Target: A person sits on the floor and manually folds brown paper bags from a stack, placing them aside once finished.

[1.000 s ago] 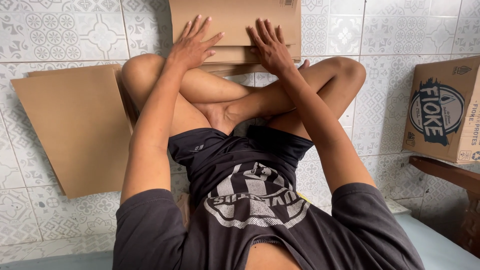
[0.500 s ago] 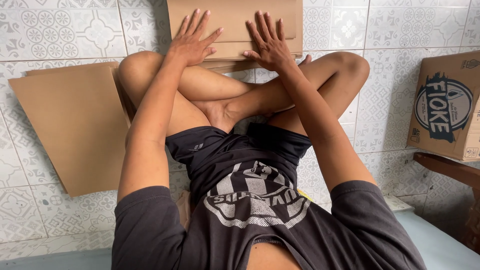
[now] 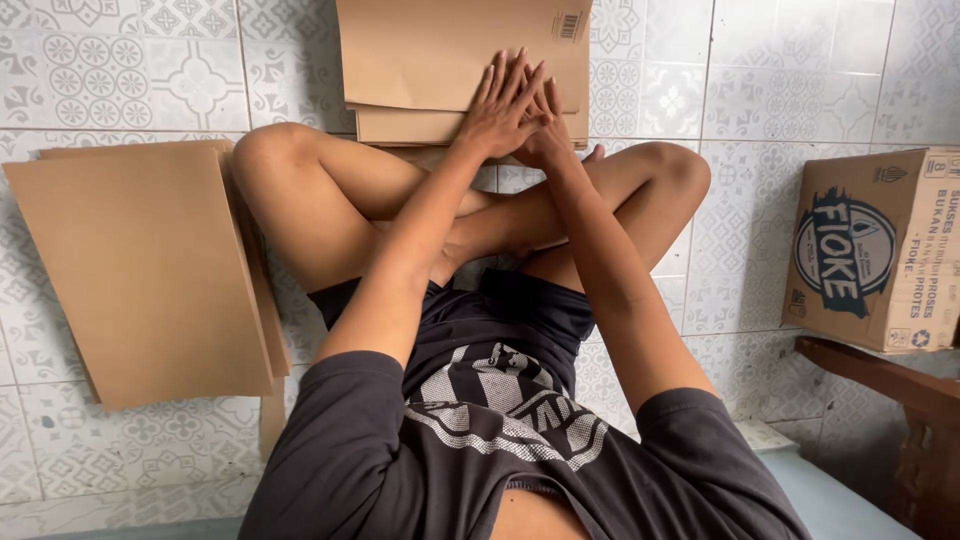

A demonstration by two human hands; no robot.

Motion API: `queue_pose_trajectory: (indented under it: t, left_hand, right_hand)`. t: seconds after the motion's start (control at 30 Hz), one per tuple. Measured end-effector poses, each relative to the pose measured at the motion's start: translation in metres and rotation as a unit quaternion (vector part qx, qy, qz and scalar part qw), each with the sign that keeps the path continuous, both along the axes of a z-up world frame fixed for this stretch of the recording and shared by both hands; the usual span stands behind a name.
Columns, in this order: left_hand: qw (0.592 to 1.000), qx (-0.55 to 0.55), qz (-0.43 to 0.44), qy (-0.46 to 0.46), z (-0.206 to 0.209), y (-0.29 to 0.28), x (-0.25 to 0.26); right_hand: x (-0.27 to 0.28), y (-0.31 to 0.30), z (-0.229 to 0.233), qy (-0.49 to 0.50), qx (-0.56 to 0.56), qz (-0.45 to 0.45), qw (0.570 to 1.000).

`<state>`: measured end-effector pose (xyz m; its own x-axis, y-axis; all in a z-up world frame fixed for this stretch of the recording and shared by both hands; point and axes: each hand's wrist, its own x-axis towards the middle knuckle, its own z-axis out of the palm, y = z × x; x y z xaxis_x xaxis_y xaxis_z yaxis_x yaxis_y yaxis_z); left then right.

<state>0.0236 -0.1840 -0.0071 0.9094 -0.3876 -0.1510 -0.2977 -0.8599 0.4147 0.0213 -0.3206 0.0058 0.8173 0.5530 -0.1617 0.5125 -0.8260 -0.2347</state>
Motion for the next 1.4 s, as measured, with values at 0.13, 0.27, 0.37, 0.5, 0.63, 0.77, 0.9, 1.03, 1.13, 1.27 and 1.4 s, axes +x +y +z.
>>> queue_pose_trajectory:
  t: [0.13, 0.27, 0.37, 0.5, 0.63, 0.77, 0.9, 1.03, 1.13, 1.27, 1.4]
  left_hand:
    - [0.997, 0.066, -0.011, 0.046, -0.006, 0.053, 0.003]
    - [0.985, 0.106, 0.053, 0.126, 0.02, 0.122, -0.013]
    - [0.975, 0.11, 0.122, 0.147, -0.036, 0.177, -0.003]
    - [0.966, 0.088, 0.172, 0.172, -0.02, 0.188, -0.014]
    - [0.967, 0.098, 0.176, 0.157, -0.026, 0.184, -0.014]
    - [0.964, 0.072, 0.184, 0.175, -0.016, 0.185, -0.015]
    - [0.965, 0.091, 0.156, 0.19, -0.029, 0.194, -0.005]
    - [0.955, 0.078, 0.184, 0.218, -0.009, 0.187, -0.011]
    - [0.954, 0.074, 0.185, 0.223, -0.004, 0.186, -0.013]
    - [0.956, 0.066, 0.186, 0.216, 0.002, 0.185, -0.014]
    - [0.935, 0.095, 0.21, 0.271, 0.022, 0.179, -0.014]
  right_hand:
    - [0.005, -0.001, -0.002, 0.015, 0.014, -0.007, 1.0]
    - [-0.004, 0.005, 0.01, 0.021, -0.018, -0.015, 1.0]
    - [-0.005, 0.007, 0.01, 0.011, -0.011, -0.017, 1.0]
    - [-0.005, 0.016, 0.005, 0.018, -0.017, -0.029, 0.999]
    - [0.001, 0.044, -0.024, 0.002, -0.015, -0.007, 1.0]
    - [0.007, 0.116, -0.034, 0.058, 0.016, 0.022, 0.998]
    - [0.002, 0.148, -0.005, 0.075, 0.049, 0.049, 0.995]
    - [0.011, 0.106, -0.01, 0.061, -0.002, 0.059, 0.996]
    - [0.017, 0.053, -0.009, 0.058, -0.052, 0.026, 0.997]
    - [0.031, 0.002, -0.024, 0.096, -0.053, -0.052, 0.993]
    - [0.038, -0.038, -0.024, 0.144, -0.084, -0.104, 0.981]
